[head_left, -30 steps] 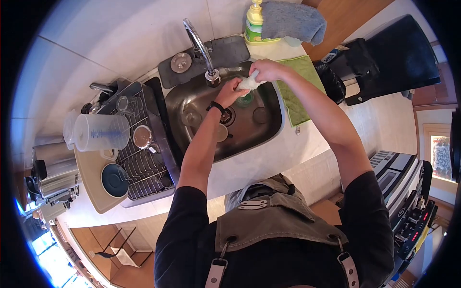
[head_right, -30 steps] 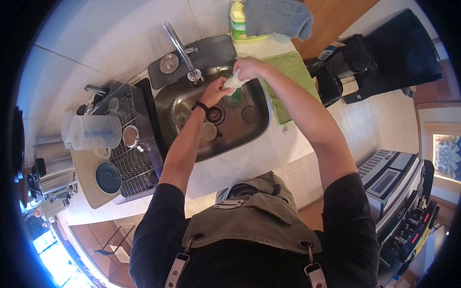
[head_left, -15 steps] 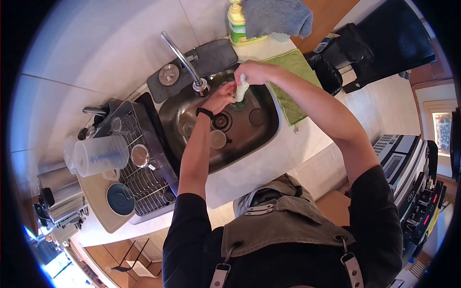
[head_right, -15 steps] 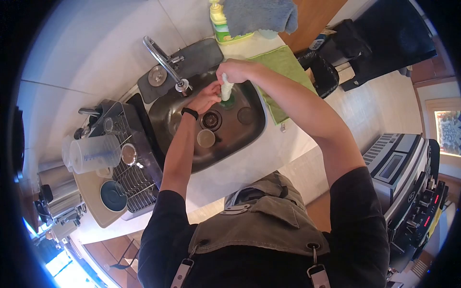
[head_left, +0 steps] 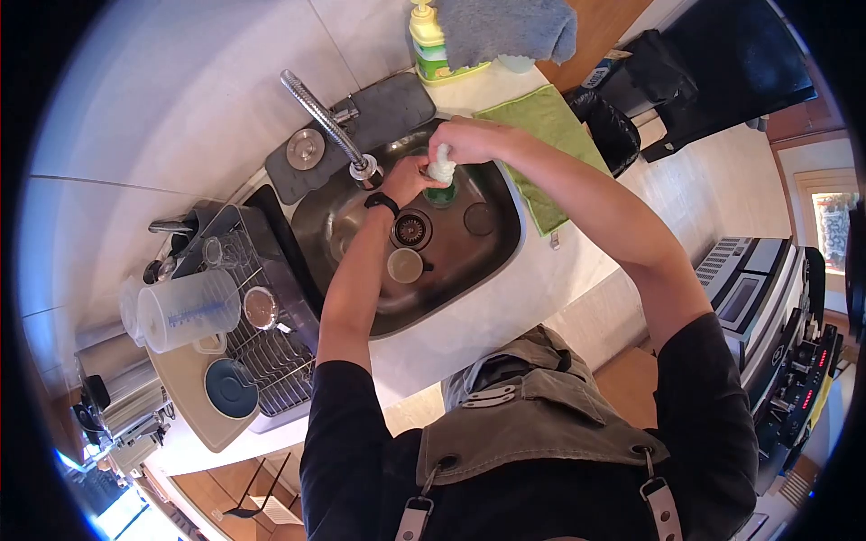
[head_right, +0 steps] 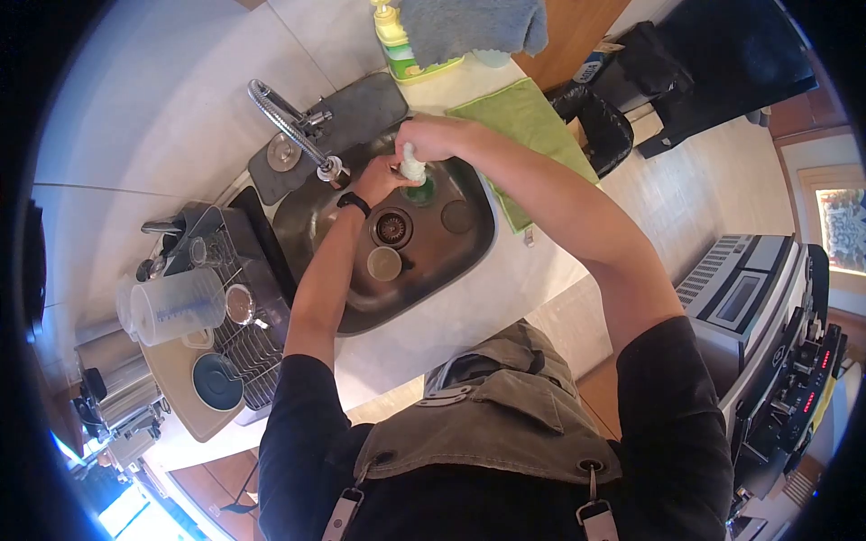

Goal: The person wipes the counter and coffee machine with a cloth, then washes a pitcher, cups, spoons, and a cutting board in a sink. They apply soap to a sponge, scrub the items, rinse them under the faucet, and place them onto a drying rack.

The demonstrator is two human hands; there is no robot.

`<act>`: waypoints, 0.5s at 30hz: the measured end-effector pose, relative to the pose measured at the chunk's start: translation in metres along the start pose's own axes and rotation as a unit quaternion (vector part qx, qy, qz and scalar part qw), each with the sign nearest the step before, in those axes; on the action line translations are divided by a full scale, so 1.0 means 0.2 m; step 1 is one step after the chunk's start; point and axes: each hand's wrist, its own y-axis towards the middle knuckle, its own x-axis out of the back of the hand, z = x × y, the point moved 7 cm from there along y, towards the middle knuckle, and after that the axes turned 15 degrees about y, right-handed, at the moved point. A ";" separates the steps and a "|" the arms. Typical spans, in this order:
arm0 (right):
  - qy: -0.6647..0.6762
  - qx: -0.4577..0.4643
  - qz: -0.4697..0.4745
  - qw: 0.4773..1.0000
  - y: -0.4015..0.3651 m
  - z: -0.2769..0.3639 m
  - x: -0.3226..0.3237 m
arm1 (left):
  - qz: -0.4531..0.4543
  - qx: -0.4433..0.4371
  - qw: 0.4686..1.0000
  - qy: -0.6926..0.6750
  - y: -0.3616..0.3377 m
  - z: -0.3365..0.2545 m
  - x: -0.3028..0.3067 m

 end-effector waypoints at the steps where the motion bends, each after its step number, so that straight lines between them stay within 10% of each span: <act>1: -0.004 -0.001 -0.007 1.000 0.01 -0.01 -0.01 | -0.017 0.011 1.000 0.012 -0.01 0.00 0.00; 15: -0.064 -0.060 -0.120 0.989 0.00 -0.09 -0.09 | -0.170 0.072 0.980 0.077 -0.06 0.08 -0.11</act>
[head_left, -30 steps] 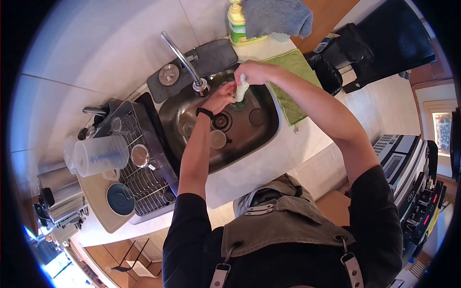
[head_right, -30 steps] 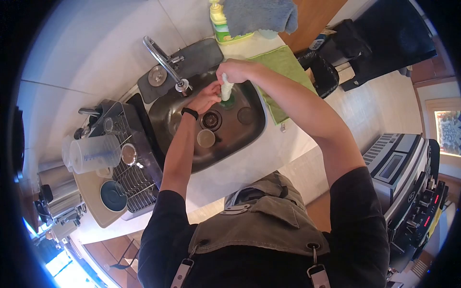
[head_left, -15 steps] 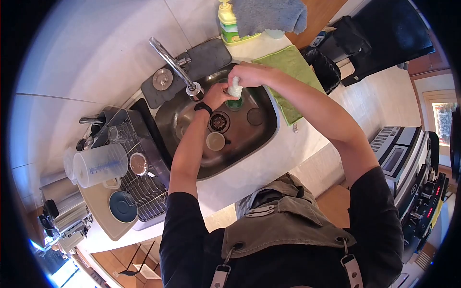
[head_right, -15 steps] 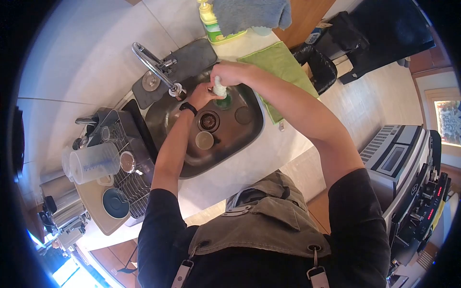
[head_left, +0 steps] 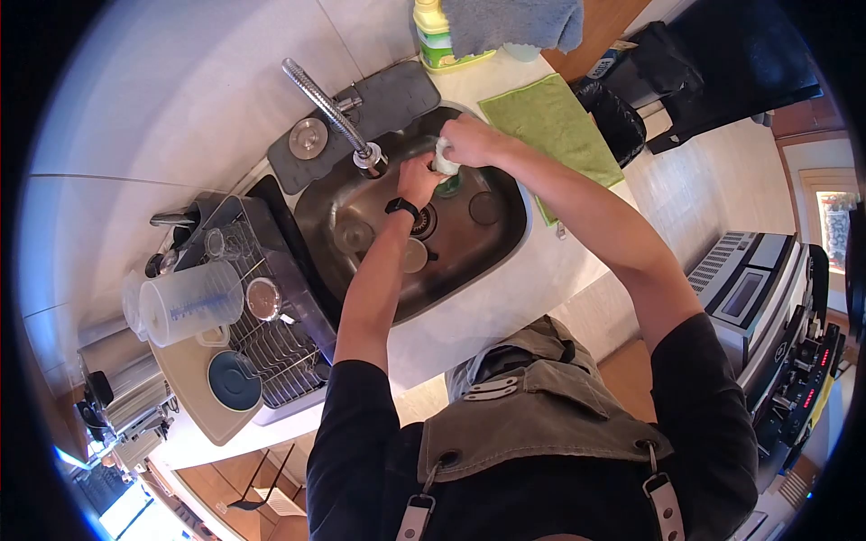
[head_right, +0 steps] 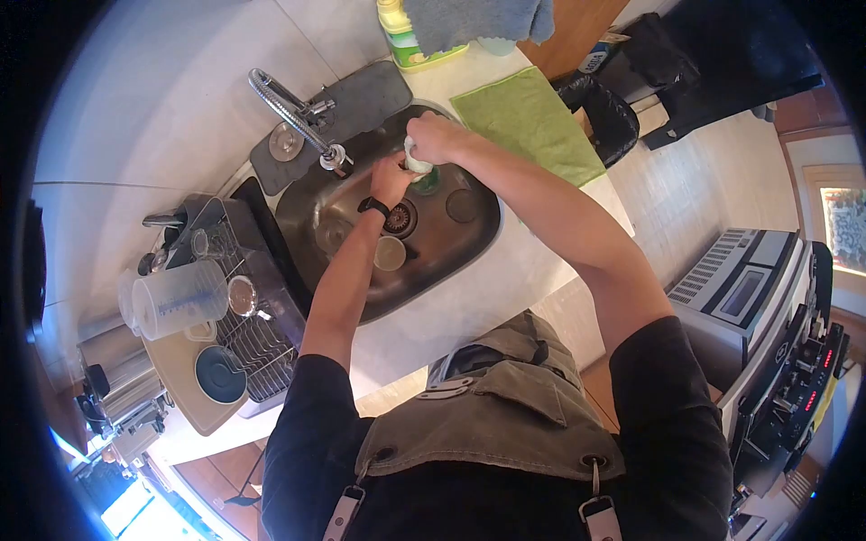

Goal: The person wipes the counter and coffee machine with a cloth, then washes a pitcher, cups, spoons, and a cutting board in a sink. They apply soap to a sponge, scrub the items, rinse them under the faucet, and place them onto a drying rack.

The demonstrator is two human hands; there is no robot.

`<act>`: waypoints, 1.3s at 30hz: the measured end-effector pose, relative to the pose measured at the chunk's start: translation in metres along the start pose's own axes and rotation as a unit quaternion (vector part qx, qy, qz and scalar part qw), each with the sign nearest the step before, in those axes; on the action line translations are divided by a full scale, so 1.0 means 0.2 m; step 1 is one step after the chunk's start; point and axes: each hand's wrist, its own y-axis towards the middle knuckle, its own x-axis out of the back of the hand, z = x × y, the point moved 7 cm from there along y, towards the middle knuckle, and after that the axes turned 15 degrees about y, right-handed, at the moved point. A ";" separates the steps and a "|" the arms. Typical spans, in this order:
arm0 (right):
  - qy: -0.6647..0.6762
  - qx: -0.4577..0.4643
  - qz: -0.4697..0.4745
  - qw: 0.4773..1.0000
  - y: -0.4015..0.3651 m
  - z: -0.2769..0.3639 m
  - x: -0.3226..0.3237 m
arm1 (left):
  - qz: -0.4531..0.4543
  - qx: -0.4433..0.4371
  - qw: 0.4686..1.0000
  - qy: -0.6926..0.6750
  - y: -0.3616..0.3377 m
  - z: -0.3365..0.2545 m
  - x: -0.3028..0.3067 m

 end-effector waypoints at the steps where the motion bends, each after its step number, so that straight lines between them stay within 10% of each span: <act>1: 0.005 -0.015 0.003 1.000 0.00 -0.01 -0.01 | -0.009 0.005 1.000 0.010 0.00 0.02 -0.02; 11: 0.028 -0.010 -0.035 0.999 0.03 -0.12 -0.04 | -0.001 0.073 0.997 -0.016 -0.03 -0.02 -0.04; 14: 0.060 0.029 0.030 0.997 0.04 -0.08 -0.02 | 0.124 -0.036 0.955 -0.267 -0.04 -0.04 -0.11; 21: 0.089 0.116 0.099 0.984 -0.01 0.11 0.11 | 0.307 0.005 0.889 -0.340 -0.02 -0.01 -0.06; 28: 0.154 0.154 0.108 0.970 -0.02 0.15 0.17 | 0.292 -0.098 0.941 -0.138 0.04 -0.15 0.10; 31: 0.167 0.141 0.107 0.970 -0.02 0.14 0.19 | 0.259 -0.077 0.913 -0.306 0.03 -0.19 0.10; 39: 0.121 0.109 0.095 0.982 0.01 0.07 0.14 | 0.255 -0.085 0.939 -0.217 0.07 -0.10 0.05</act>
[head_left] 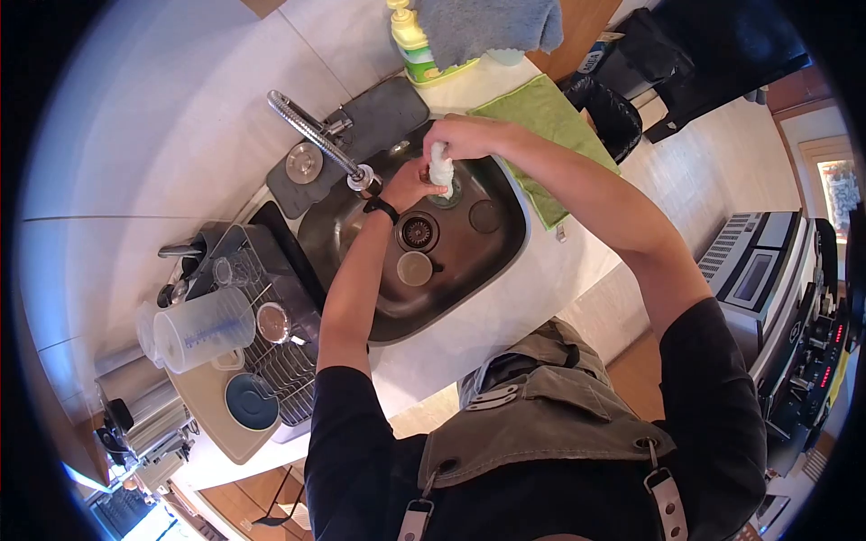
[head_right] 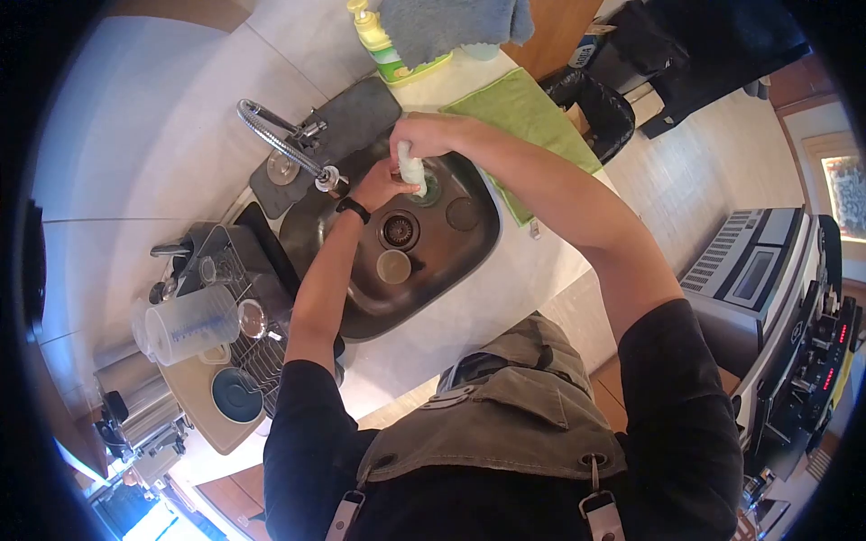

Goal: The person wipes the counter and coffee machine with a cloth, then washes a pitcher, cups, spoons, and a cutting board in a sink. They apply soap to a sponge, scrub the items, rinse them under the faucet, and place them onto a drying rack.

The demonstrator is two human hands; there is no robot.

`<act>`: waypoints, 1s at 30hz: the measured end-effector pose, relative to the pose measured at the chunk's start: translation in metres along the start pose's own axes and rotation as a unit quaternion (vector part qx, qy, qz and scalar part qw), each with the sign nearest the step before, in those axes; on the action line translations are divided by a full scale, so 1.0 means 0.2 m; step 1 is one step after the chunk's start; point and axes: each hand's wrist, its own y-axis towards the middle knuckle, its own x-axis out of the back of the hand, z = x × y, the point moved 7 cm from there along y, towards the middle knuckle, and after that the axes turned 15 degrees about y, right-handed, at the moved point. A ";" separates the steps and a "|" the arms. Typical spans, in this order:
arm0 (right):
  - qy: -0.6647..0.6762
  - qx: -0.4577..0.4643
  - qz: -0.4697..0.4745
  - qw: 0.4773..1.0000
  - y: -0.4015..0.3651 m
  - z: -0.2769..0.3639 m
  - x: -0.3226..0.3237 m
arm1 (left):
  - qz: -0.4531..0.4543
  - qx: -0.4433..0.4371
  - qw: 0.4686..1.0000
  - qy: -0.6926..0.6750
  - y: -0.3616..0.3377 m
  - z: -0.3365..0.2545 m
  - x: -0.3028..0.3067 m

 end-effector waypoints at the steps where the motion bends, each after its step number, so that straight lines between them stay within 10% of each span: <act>1: -0.008 -0.013 -0.006 1.000 0.01 -0.03 -0.01 | 0.011 0.001 1.000 0.021 0.01 0.04 -0.01; 15: -0.058 -0.129 -0.183 0.973 -0.09 -0.15 -0.19 | -0.289 0.080 0.901 0.314 -0.07 0.19 -0.06; 20: 0.149 -0.230 -0.196 0.942 -0.12 -0.24 -0.22 | -0.330 0.108 0.879 0.327 -0.10 0.15 -0.10; 27: 0.504 -0.208 -0.340 0.766 -0.10 -0.52 -0.33 | -0.405 0.140 0.855 0.293 -0.11 0.16 -0.13; 30: 0.206 -0.175 -0.238 0.933 -0.08 -0.38 -0.23 | -0.368 0.143 0.884 0.249 -0.13 0.18 -0.12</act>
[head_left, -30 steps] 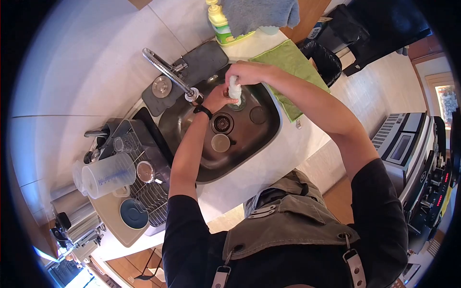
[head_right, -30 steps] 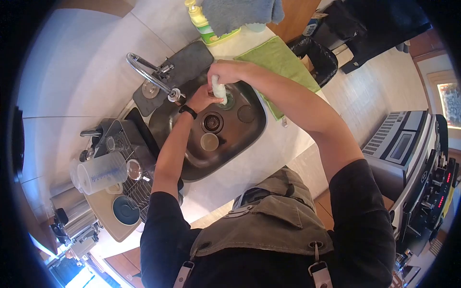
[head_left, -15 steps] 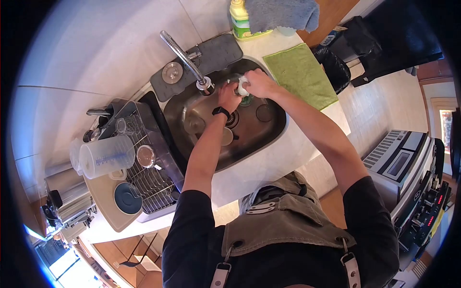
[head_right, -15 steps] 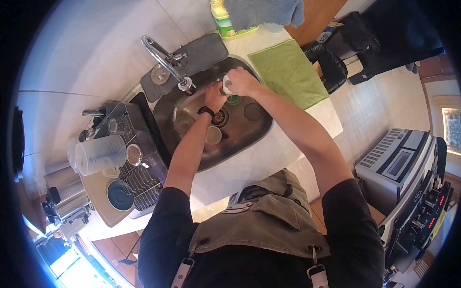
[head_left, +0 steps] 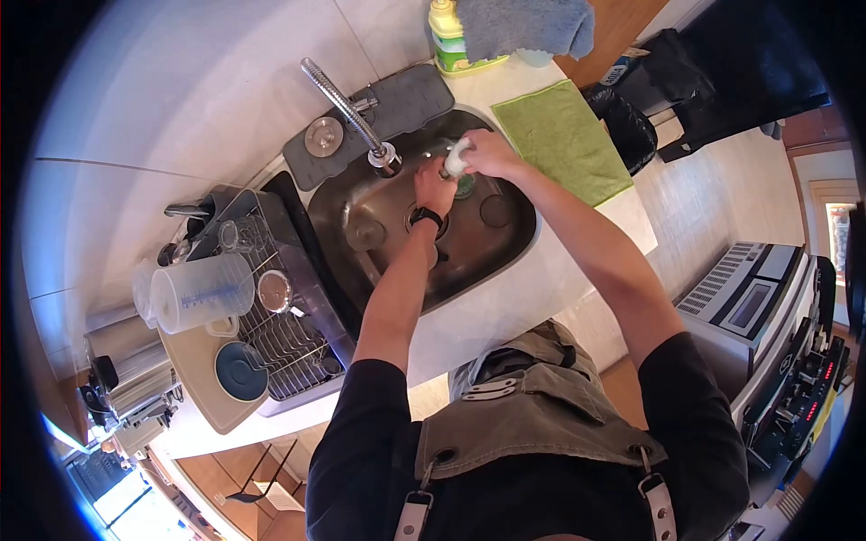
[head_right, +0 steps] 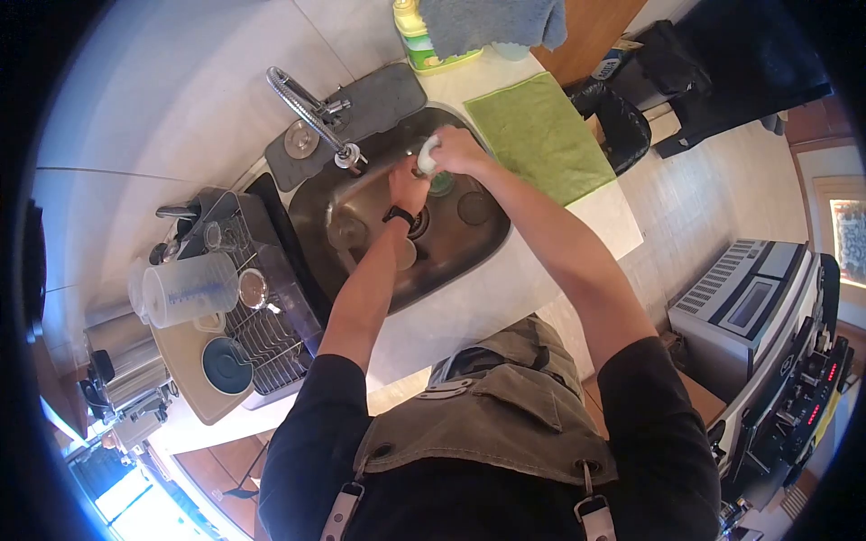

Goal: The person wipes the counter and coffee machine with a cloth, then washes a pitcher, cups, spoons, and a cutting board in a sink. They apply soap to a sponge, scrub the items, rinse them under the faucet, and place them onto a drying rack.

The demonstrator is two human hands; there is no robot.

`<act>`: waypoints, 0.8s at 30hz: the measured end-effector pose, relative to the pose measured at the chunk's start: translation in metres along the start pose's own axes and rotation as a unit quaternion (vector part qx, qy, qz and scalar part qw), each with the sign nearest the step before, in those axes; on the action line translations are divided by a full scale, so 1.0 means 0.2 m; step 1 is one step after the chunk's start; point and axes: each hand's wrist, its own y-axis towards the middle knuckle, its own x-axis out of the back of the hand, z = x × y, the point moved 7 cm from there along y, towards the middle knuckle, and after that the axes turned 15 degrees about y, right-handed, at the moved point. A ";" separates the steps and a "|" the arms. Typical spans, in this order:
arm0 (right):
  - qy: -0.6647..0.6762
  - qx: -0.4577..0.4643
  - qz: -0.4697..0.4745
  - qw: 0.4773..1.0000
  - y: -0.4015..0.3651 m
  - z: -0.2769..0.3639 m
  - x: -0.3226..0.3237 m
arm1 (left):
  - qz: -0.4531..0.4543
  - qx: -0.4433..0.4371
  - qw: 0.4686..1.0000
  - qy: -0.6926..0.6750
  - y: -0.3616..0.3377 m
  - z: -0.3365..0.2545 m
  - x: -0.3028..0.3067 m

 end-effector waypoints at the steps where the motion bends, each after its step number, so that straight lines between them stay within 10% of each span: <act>1: -0.064 0.040 0.029 0.997 -0.03 0.11 0.00 | 0.026 -0.001 1.000 -0.018 0.00 0.00 0.01; 11: -0.201 0.244 0.219 0.923 -0.05 0.44 -0.01 | 0.411 -0.095 0.871 -0.251 0.03 -0.07 0.05; 24: -0.174 0.253 0.235 0.922 -0.09 0.54 0.00 | 0.362 -0.080 0.871 -0.322 0.06 -0.17 0.17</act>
